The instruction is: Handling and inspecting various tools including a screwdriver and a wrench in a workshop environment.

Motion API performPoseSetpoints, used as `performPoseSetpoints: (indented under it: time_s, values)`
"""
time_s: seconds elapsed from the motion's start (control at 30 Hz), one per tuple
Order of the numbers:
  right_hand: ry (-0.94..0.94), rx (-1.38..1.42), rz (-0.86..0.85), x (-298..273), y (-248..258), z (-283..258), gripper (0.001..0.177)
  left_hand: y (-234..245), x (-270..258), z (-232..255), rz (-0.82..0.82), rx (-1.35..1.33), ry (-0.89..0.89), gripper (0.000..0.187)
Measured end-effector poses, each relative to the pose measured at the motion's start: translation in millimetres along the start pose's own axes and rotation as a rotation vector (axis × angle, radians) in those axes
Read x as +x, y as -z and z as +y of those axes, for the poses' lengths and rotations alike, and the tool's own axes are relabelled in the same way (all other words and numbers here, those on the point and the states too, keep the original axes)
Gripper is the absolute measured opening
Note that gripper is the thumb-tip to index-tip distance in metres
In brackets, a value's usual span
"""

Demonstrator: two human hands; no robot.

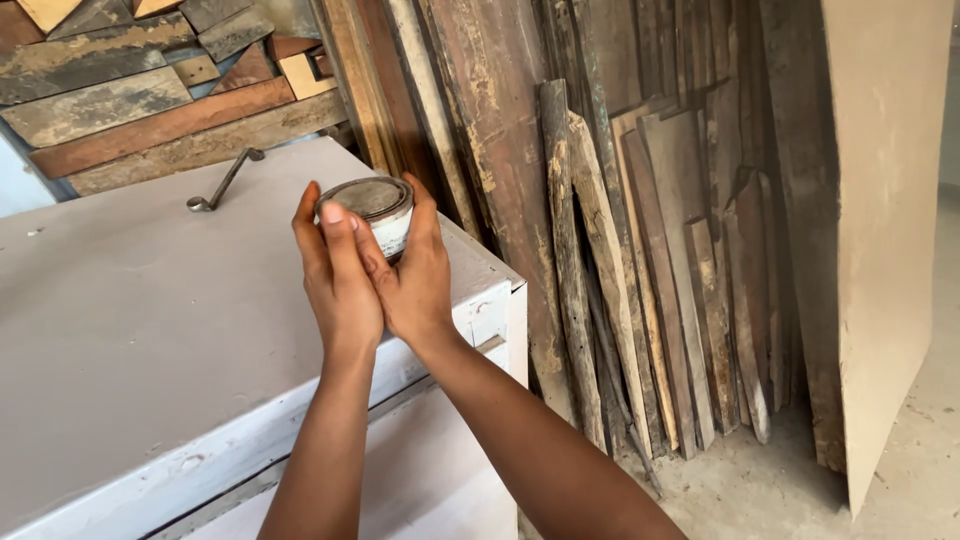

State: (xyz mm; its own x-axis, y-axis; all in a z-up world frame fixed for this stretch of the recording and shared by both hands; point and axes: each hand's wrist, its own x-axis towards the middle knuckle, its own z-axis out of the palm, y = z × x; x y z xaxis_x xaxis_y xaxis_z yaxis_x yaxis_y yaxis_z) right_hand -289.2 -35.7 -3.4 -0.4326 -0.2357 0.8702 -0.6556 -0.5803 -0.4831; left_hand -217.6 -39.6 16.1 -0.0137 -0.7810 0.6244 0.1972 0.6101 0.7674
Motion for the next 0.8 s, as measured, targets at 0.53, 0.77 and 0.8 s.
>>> performPoseSetpoints:
  time_s: [0.53, 0.77, 0.8]
  values:
    - [-0.181, 0.201, -0.078, 0, 15, -13, 0.067, 5, 8, -19, -0.08, -0.17, 0.033, 0.079]
    - [-0.189, 0.181, -0.067, 0, 15, -13, 0.067, 6, 7, -21, -0.075, -0.154, 0.004, 0.079]
    - [-0.188, 0.185, -0.064, 0, 15, -12, 0.067, 6, 7, -21, -0.083, -0.162, 0.003, 0.077]
